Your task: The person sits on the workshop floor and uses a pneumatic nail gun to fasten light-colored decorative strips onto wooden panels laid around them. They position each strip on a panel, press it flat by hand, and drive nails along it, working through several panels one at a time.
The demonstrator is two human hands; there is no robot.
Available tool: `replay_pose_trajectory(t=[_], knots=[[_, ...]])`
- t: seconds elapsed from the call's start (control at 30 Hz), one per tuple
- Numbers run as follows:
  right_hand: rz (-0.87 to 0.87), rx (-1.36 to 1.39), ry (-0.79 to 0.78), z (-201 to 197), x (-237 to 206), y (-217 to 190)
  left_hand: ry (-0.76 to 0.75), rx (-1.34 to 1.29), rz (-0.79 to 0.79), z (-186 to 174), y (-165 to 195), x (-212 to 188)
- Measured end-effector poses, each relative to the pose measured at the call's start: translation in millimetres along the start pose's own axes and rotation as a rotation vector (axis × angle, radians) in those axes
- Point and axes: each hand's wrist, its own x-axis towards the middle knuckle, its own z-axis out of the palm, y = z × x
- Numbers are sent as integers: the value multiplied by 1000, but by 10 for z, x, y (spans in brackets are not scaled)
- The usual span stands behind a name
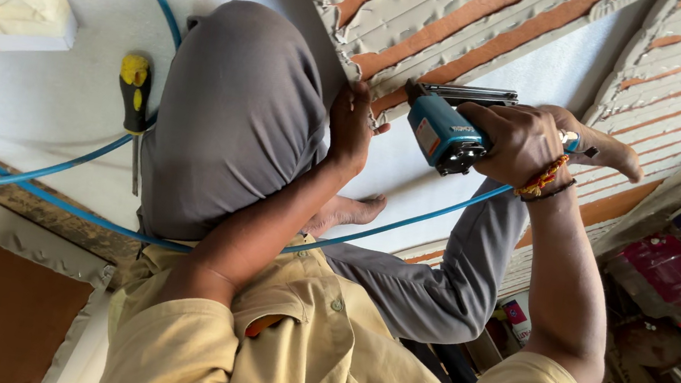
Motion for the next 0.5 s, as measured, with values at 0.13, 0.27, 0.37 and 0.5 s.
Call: replay_pose_trajectory(t=[0.13, 0.27, 0.37, 0.5], knots=[[19, -58, 44, -65, -37, 125, 28, 156, 101, 64, -12, -18], [9, -71, 51, -95, 61, 212, 82, 170, 104, 70, 19, -23], [-18, -58, 22, -120, 144, 269, 83, 172, 95, 48, 38, -40], [-34, -74, -4, -127, 248, 317, 94, 163, 85, 33, 44, -33]])
